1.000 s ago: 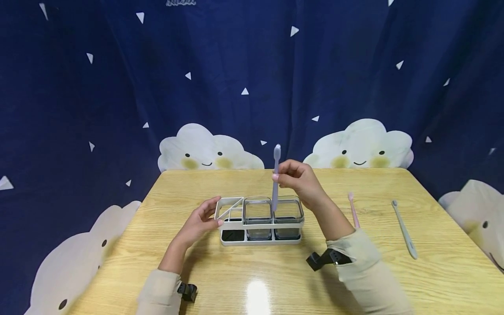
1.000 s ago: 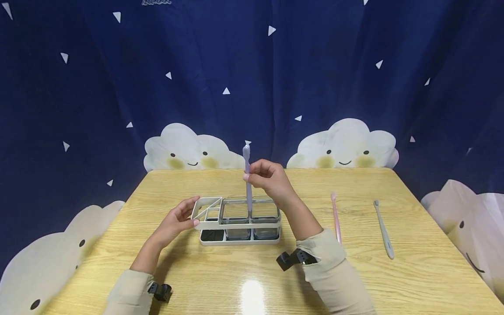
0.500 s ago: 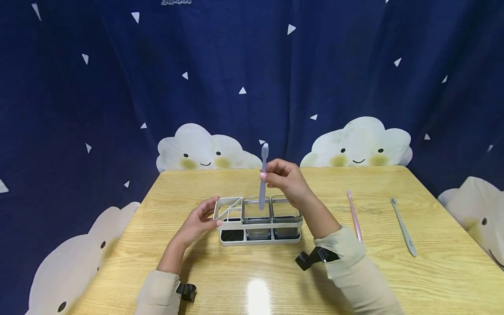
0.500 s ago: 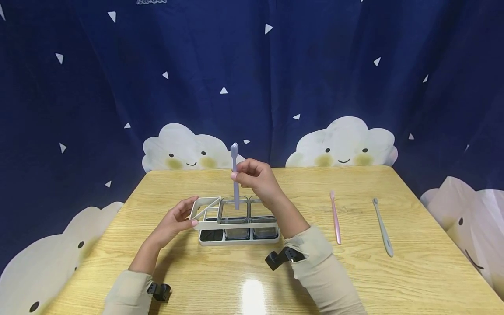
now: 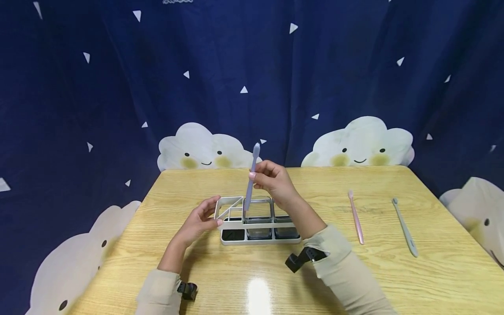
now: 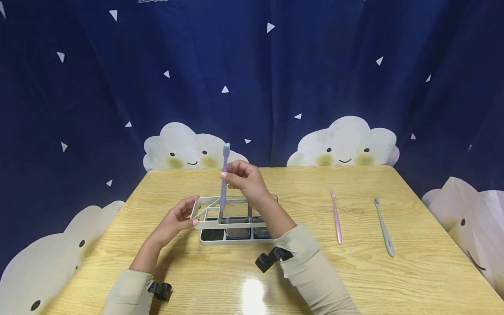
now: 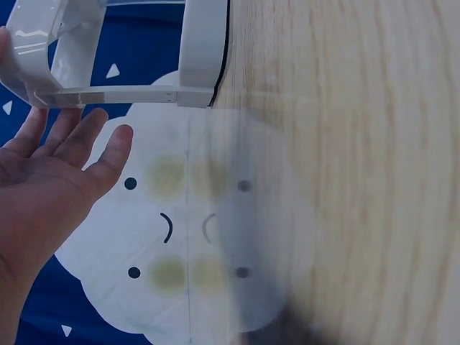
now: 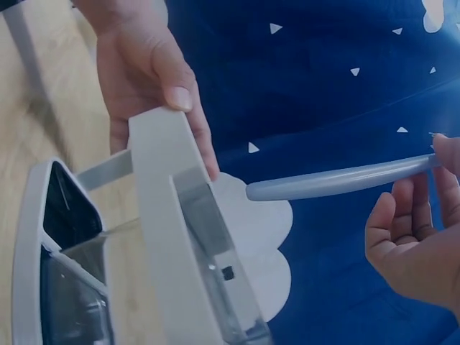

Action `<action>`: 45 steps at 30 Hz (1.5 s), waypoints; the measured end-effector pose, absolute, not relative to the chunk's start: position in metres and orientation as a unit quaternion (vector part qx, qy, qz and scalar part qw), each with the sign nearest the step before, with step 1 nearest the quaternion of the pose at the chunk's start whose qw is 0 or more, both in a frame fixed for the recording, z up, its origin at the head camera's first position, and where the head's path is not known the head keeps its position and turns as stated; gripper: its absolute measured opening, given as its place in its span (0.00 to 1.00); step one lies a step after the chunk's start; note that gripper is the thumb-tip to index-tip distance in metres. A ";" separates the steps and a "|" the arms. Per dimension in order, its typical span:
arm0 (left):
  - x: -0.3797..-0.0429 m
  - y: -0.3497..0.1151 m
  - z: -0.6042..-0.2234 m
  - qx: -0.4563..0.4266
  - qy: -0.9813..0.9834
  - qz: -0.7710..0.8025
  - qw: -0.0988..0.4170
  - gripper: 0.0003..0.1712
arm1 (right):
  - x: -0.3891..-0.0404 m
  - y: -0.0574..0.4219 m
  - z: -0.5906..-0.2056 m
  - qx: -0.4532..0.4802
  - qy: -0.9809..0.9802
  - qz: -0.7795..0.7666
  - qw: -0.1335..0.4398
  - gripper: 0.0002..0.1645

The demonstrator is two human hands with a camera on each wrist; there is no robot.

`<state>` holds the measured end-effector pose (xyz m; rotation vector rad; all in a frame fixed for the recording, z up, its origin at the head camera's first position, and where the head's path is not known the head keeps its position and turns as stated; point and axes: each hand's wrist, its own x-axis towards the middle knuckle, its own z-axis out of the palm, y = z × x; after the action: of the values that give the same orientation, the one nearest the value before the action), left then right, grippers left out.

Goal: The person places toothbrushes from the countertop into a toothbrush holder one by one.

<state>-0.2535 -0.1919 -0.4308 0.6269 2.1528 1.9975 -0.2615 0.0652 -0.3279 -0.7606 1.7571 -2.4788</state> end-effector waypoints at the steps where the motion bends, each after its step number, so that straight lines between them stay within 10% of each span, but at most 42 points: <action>1: -0.253 -0.191 -0.431 0.209 0.715 0.664 0.069 0.39 | -0.262 0.064 -0.329 -0.239 0.559 -0.794 0.004 0.05; 45: -0.254 -0.193 -0.433 0.213 0.703 0.674 0.081 0.39 | -0.271 0.043 -0.376 -0.269 0.779 -0.566 0.025 0.04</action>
<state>-0.2543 -0.1928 -0.4332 0.6381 2.1011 2.0133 -0.2712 0.0428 -0.3765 -0.8324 2.4096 -1.7499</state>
